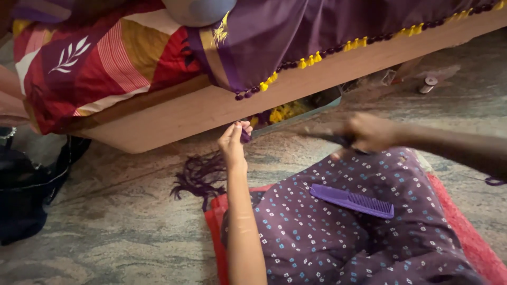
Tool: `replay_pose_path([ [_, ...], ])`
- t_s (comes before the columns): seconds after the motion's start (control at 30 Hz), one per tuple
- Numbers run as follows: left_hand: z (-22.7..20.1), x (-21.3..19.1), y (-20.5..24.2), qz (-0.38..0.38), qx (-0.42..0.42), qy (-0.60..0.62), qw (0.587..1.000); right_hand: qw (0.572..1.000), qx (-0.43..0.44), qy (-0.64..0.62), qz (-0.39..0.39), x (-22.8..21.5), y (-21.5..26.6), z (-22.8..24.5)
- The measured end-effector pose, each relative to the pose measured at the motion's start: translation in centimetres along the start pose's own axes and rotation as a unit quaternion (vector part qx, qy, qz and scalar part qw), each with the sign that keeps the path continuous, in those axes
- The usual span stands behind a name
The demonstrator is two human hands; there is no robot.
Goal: Creating and attaching yellow yarn tassels to the border of a purple cloth.
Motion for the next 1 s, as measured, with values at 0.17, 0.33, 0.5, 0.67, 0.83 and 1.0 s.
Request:
replay_pose_path([
  [0.17, 1.1, 0.1, 0.7, 0.041, -0.121, 0.102, 0.987, 0.952, -0.120, -0.189, 0.207, 10.3, 6.4, 3.8],
  [0.33, -0.1, 2.7, 2.0, 0.080, -0.083, 0.059, 0.992, 0.878, -0.167, -0.280, 0.350, 21.1, 11.1, 4.4],
  [0.5, 1.6, 4.4, 2.3, 0.089, -0.110, 0.043, 0.989, 0.871, -0.305, -0.195, 0.332, 19.4, 6.8, 4.6],
  [0.67, 5.6, 6.3, 1.4, 0.099, -0.175, 0.149, 0.968, 0.942, -0.093, -0.245, -0.208, 7.0, -6.2, 1.6],
  [0.83, 14.9, 4.3, -2.8, 0.030, -0.293, 0.209, 0.932, 0.867, 0.036, -0.483, -0.115, 12.6, -15.4, -3.4],
  [1.0, 25.6, -0.2, -10.7, -0.001, -0.349, 0.278, 0.895, 0.863, 0.151, -0.476, -0.070, 17.2, -14.0, -10.1],
])
Point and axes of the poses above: each hand's wrist, its own y-axis away from the middle knuckle, its own x-axis out of the palm, z = x × y, the point moved 7 cm from there along -y, towards the middle knuckle, and after that the axes turned 8 degrees about -x, right-handed, at the moved point
